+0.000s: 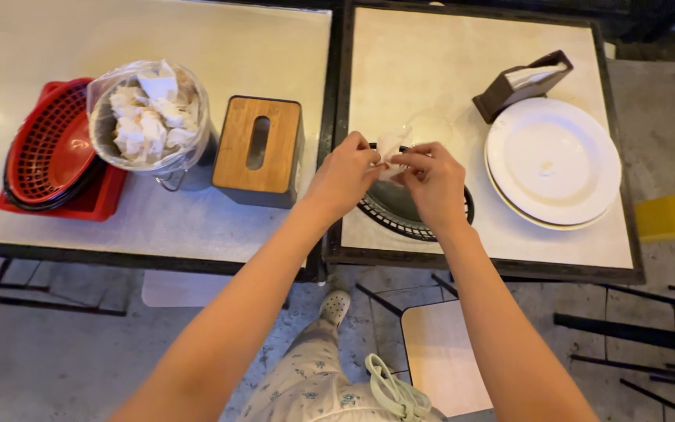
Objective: Discarding trash, stacking food baskets, and carrying a tray with pitchers and glasses to a service area.
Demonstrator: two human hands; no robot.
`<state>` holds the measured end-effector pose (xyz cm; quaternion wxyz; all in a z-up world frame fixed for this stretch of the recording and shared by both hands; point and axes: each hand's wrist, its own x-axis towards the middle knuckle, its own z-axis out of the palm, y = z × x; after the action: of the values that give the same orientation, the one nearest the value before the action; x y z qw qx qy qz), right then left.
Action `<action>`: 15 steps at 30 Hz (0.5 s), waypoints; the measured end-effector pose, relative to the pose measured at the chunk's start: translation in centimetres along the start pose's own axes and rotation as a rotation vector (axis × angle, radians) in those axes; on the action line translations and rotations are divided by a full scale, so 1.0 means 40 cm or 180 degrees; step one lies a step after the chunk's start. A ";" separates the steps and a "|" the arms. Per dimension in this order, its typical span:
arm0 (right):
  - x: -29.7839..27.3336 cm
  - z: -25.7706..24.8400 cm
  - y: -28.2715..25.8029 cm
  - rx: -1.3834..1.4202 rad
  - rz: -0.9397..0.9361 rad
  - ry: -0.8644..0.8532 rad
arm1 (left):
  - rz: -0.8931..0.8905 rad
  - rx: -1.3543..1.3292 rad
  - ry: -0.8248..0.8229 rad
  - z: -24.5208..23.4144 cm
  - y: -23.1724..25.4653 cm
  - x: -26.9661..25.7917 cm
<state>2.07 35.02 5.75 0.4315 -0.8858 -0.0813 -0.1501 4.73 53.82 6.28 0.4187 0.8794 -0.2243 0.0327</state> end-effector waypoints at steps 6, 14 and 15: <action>0.117 0.048 -0.141 0.0809 0.0194 -0.0435 | 0.0248 -0.0076 0.0118 -0.171 -0.039 -0.021; 0.269 0.191 -0.332 0.0930 -0.0890 -0.0588 | -0.0105 -0.0307 0.0457 -0.492 -0.056 -0.091; 0.285 0.215 -0.359 0.1220 -0.0877 -0.0645 | -0.0290 -0.0374 0.0602 -0.526 -0.052 -0.101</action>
<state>10.58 50.79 15.18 0.5567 -0.7789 -0.2711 -0.0999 4.74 72.26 17.40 0.4899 0.8556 -0.1452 0.0833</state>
